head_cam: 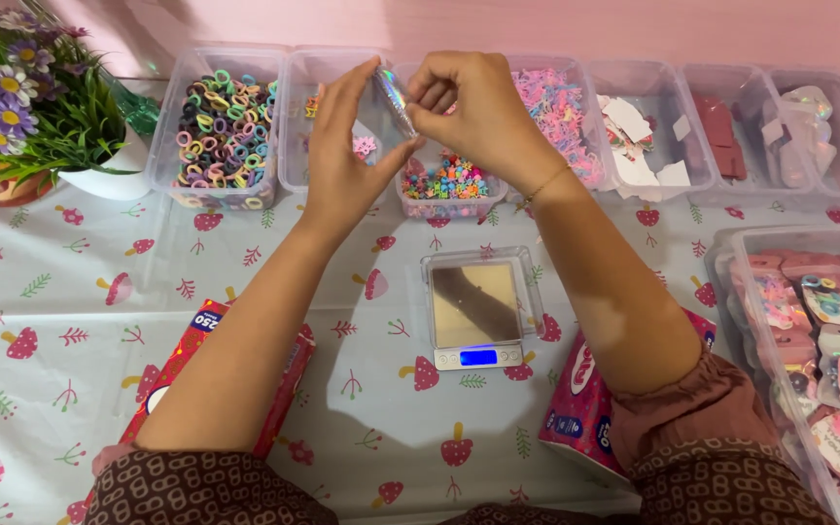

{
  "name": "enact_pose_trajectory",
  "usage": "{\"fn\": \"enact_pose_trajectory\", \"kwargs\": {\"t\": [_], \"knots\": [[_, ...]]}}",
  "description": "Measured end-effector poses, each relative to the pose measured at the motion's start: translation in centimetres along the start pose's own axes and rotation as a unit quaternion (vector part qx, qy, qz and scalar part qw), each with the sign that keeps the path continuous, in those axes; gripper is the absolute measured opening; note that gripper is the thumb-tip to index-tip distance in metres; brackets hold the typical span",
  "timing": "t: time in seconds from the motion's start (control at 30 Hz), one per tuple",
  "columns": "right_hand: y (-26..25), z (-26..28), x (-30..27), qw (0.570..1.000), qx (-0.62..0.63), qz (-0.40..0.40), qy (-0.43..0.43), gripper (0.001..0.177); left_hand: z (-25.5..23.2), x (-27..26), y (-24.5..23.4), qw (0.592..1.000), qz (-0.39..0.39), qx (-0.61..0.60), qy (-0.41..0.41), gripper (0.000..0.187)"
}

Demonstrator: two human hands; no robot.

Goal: Picking small colorful accessories from bins, placing them into small plastic bags, and weighing the bags on a digital scale.

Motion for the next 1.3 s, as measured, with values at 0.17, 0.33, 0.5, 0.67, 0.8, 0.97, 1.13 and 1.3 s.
{"fn": "enact_pose_trajectory", "kwargs": {"t": [0.17,0.33,0.5,0.67,0.8,0.97,1.13,1.3], "knots": [[0.1,-0.3,-0.1,0.996,0.015,-0.084,-0.007,0.018,-0.5,0.1,-0.2,0.999,-0.011,0.050,0.015,0.060],[-0.5,-0.5,0.1,0.998,0.026,-0.013,0.055,0.008,0.4,-0.1,-0.5,1.000,-0.026,0.011,-0.003,0.071],[-0.5,-0.5,-0.1,0.981,0.092,0.111,0.130,0.029,1.7,-0.3,0.3,0.973,-0.064,-0.199,-0.100,0.075],[-0.6,0.8,-0.5,0.994,0.033,0.099,-0.022,0.017,2.5,-0.7,1.6,0.860,-0.012,-0.466,-0.208,0.064],[-1.0,1.7,-0.9,0.988,0.015,0.119,-0.095,0.030,1.7,-0.3,0.8,0.817,0.032,-0.550,-0.172,0.068],[-0.9,2.0,-1.0,0.985,-0.032,0.082,-0.150,0.033,1.7,-0.5,0.5,0.803,0.060,-0.569,-0.169,0.057],[-0.5,1.8,-0.9,0.983,-0.087,0.040,-0.160,0.031,1.0,-0.5,1.1,0.765,0.066,-0.609,-0.198,0.059],[-0.7,0.6,-0.3,0.993,-0.043,0.011,-0.106,0.027,0.3,0.6,1.4,0.742,0.026,-0.620,-0.253,0.046]]}}
Point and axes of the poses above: each hand's wrist, its own x-axis towards the middle knuckle, its own y-axis out of the palm, z = x × y, the point moved 5 cm from there along x, towards the middle knuckle, and after that the axes turned 15 degrees about y, right-handed, at the moved point
